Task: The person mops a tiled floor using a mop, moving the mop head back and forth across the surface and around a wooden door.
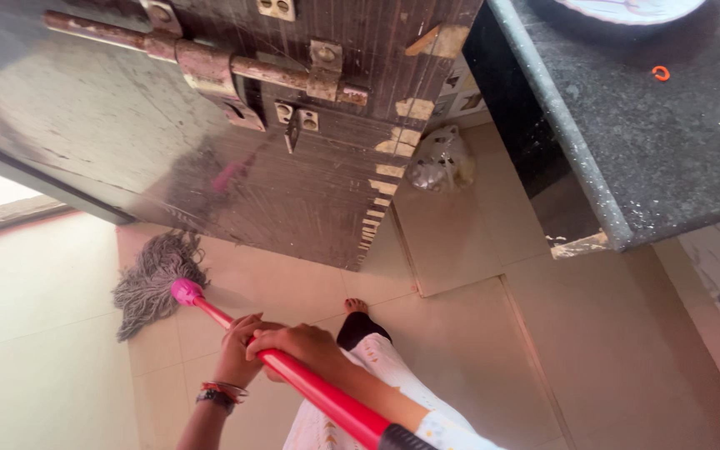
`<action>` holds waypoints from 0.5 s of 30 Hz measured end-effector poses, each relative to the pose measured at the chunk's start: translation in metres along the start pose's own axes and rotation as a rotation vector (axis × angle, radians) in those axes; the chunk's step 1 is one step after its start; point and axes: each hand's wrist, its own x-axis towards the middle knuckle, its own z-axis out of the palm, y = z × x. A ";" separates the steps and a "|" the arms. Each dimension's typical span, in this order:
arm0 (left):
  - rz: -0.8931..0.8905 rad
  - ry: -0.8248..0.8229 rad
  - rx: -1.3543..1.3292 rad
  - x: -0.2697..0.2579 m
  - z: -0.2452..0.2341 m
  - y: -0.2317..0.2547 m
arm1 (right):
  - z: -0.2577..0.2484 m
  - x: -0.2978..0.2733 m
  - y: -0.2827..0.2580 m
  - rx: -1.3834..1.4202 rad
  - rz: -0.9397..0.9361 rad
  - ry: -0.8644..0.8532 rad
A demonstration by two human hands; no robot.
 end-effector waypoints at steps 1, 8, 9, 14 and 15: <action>0.001 -0.005 -0.007 0.004 0.006 0.013 | -0.015 -0.005 -0.002 0.029 -0.064 0.031; 0.135 0.040 -0.110 0.034 -0.001 0.042 | -0.030 -0.010 -0.029 0.159 -0.067 0.261; 0.172 0.012 -0.139 0.040 -0.006 0.040 | -0.028 -0.002 -0.027 0.162 -0.067 0.250; -0.053 -0.027 -0.040 0.073 -0.033 0.002 | -0.013 0.071 0.000 0.229 -0.039 0.150; -0.015 0.006 0.108 0.077 -0.035 -0.009 | -0.006 0.087 0.006 0.240 -0.034 0.129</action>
